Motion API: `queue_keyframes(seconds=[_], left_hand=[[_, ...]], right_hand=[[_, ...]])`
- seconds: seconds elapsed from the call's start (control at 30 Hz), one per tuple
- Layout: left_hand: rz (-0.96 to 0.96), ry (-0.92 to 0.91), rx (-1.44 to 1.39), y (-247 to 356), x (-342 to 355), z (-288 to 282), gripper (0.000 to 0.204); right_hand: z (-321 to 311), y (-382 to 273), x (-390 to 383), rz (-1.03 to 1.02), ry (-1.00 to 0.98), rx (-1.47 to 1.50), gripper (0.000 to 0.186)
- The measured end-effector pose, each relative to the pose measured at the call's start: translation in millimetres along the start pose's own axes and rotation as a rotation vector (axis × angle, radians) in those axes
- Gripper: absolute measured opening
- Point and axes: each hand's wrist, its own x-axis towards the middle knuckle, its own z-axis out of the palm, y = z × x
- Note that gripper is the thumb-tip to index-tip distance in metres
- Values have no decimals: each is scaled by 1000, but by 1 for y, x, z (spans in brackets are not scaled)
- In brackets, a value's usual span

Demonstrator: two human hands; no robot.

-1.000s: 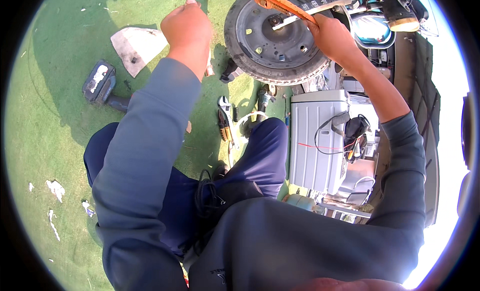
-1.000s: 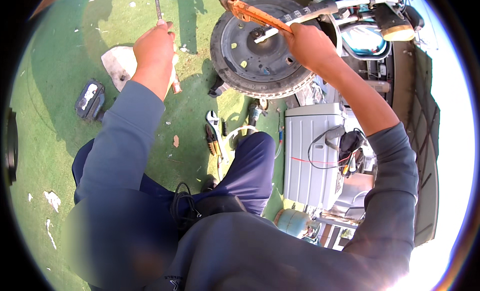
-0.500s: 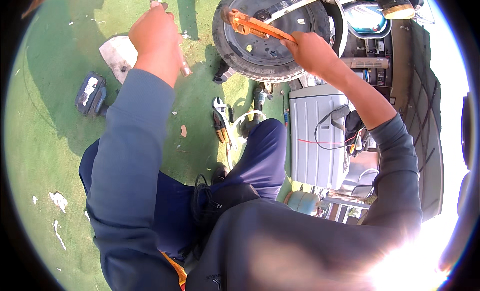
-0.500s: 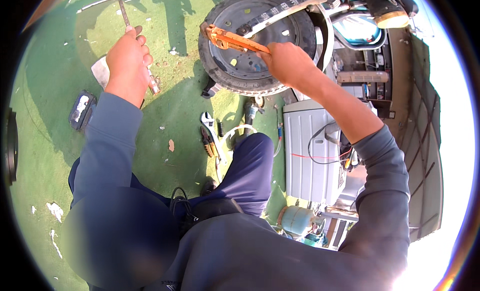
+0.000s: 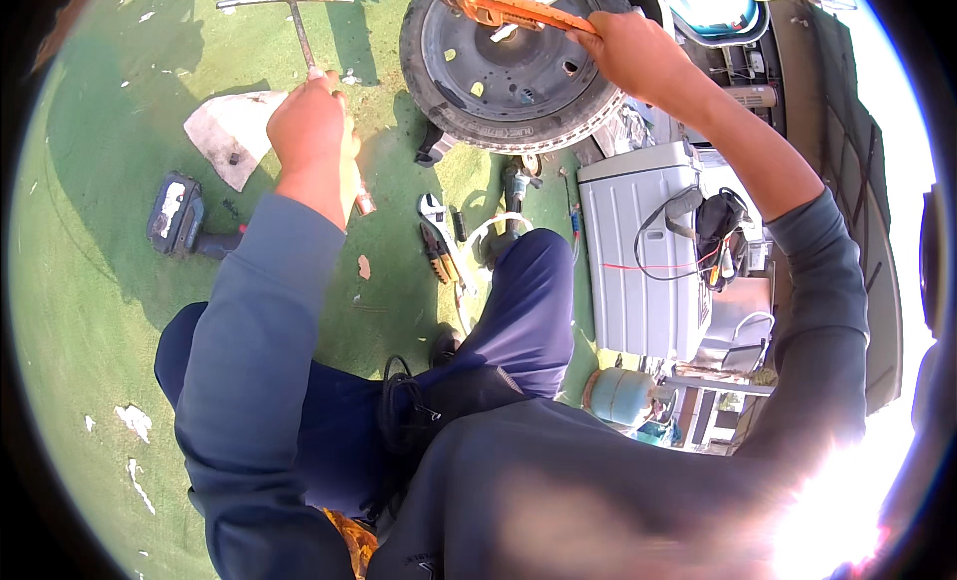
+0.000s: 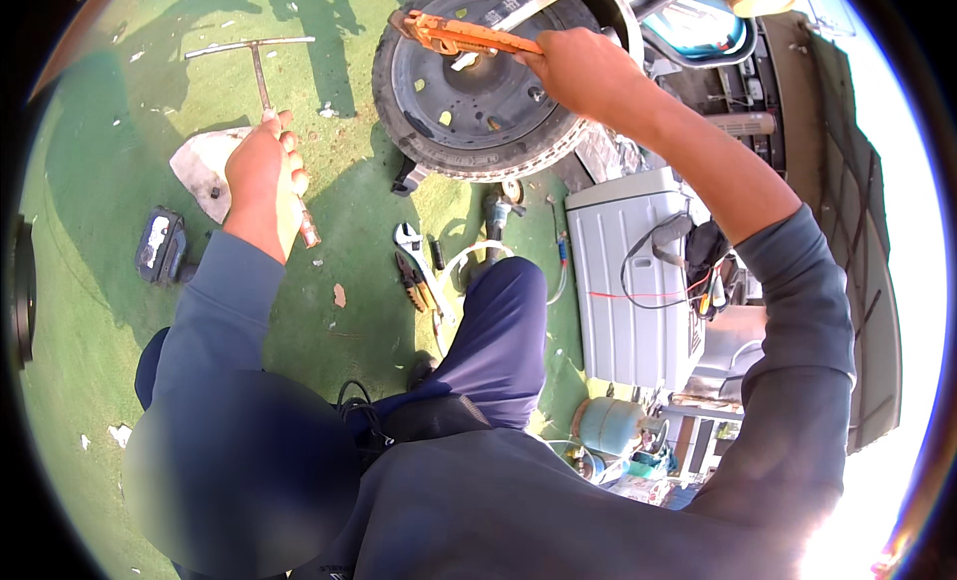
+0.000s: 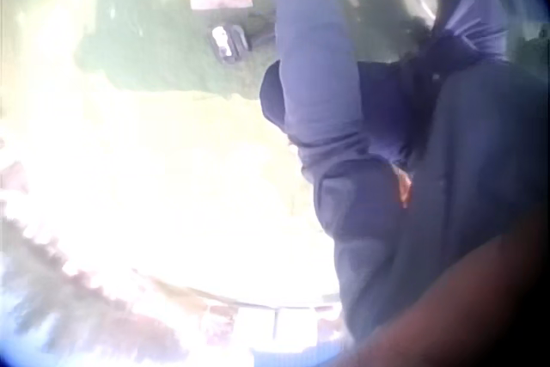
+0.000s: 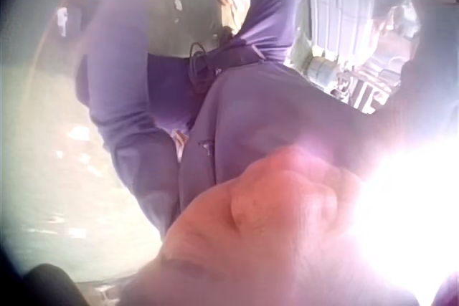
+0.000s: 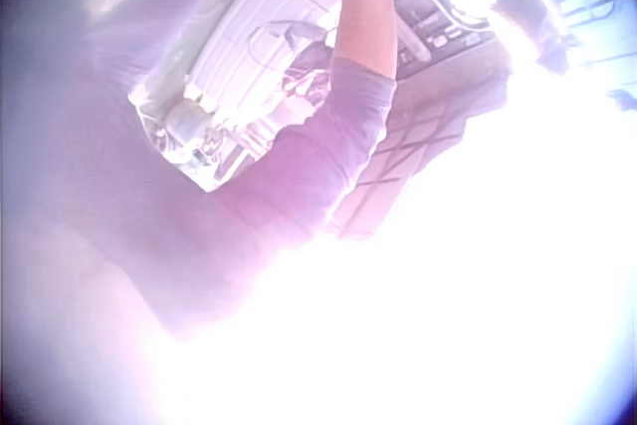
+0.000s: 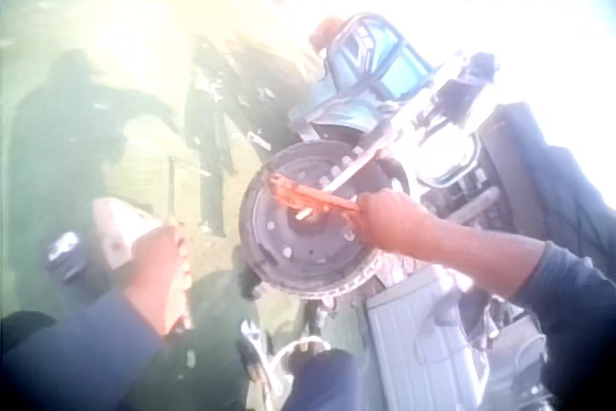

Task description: The person works on a motorcycle wheel while sitting on the ground. They use a cordless impact wrench to remove bolts, a tire lever to pry the tire, pliers to remove a cotter pin, and a yellow bottle to apply lubricant to the axle. The person then uses a screwdriver to adjust components on the wheel hub.

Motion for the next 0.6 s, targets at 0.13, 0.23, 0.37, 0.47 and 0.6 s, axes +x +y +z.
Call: queue_keyframes(seconds=[0.13,0.23,0.37,0.47,0.6], left_hand=[[-22,-9,16,-4,4,-5,33],[-21,21,36,-7,8,-7,32],[-43,2,92,-21,0,-8,30],[55,-41,178,-38,8,-15,29],[102,-196,271,-49,6,-6,28]], right_hand=[[-21,-15,3,-303,470,169,42],[-27,-30,-3,-390,593,300,39],[50,21,-5,3,58,-75,41],[44,14,1,78,73,132,47],[34,24,-15,158,165,290,50]])
